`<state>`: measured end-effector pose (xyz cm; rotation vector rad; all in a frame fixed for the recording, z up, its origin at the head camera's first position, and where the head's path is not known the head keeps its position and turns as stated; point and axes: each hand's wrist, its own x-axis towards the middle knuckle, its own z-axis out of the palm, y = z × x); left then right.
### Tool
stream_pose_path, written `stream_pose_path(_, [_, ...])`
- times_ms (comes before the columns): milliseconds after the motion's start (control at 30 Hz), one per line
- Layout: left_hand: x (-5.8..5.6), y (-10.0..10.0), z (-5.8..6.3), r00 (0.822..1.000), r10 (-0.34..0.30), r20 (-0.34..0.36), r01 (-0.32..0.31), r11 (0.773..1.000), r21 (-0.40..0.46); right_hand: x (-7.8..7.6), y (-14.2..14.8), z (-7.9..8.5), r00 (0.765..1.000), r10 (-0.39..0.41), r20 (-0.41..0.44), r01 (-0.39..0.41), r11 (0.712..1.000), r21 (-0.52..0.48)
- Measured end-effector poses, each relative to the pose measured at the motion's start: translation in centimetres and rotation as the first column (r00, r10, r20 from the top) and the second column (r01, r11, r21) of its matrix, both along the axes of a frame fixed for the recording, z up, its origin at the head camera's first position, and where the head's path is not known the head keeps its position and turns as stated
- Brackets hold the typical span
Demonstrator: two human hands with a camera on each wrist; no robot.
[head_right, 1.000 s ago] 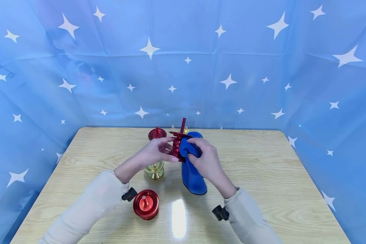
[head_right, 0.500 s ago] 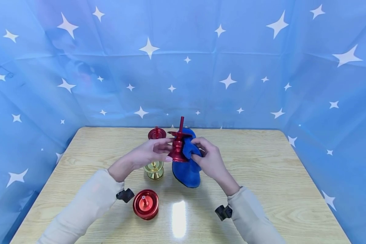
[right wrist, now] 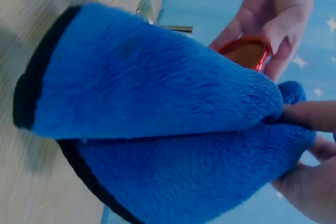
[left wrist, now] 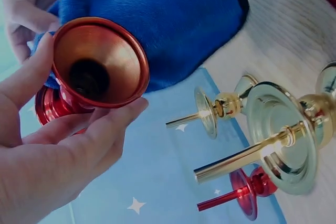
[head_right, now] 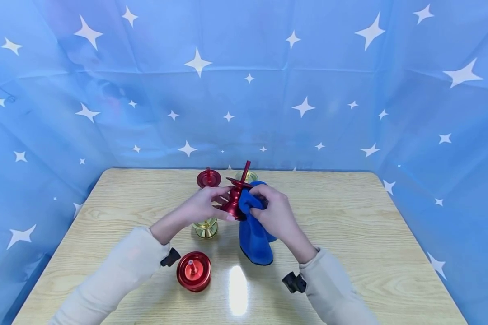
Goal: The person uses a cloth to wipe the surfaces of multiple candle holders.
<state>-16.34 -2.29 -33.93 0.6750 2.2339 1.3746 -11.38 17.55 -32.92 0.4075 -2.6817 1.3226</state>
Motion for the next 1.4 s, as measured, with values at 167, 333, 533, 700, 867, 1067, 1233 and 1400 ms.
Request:
stream_pose_path(167, [-0.3, -0.5, 0.7, 0.998, 0.001, 0.068, -0.005, 0.999, 0.046, 0.0, 0.1, 0.0, 1.000, -0.013, -0.020, 0.012, 0.999, -0.052])
stream_pose_path(333, [-0.4, -1.0, 0.9, 0.971, -0.035, 0.236, -0.009, 0.983, 0.184, -0.3, 0.8, -0.1, 0.999, 0.030, 0.034, -0.026, 0.995, -0.099])
stream_pose_path(533, [-0.4, -1.1, 0.7, 0.956, -0.086, 0.280, 0.024, 0.976, 0.218, -0.3, 0.9, 0.5, 0.996, 0.052, 0.072, -0.048, 0.997, -0.064])
stream_pose_path(700, [-0.2, -0.9, 0.5, 0.965, -0.059, 0.256, 0.011, 0.983, 0.184, 0.0, 0.5, 0.7, 0.998, 0.034, 0.059, -0.031, 0.999, -0.038])
stream_pose_path(867, [0.1, -0.6, 0.4, 0.983, 0.037, 0.177, -0.049, 0.997, 0.065, -0.2, 0.4, -0.3, 0.997, 0.057, 0.056, -0.056, 0.998, -0.016])
stream_pose_path(1067, [0.1, -0.3, 0.0, 0.995, 0.042, 0.095, -0.040, 0.999, -0.028, -0.6, 0.4, -0.8, 0.991, 0.066, 0.114, -0.071, 0.997, 0.043])
stream_pose_path(1233, [0.0, -0.2, 0.0, 0.993, 0.032, 0.117, -0.028, 0.999, -0.042, -0.4, 0.1, -0.7, 0.997, 0.025, 0.073, -0.028, 0.999, 0.046])
stream_pose_path(1400, [-0.2, -0.6, 0.3, 0.981, 0.006, 0.196, -0.020, 0.997, 0.070, -0.2, 0.0, -0.5, 0.999, -0.016, 0.036, 0.016, 1.000, -0.005])
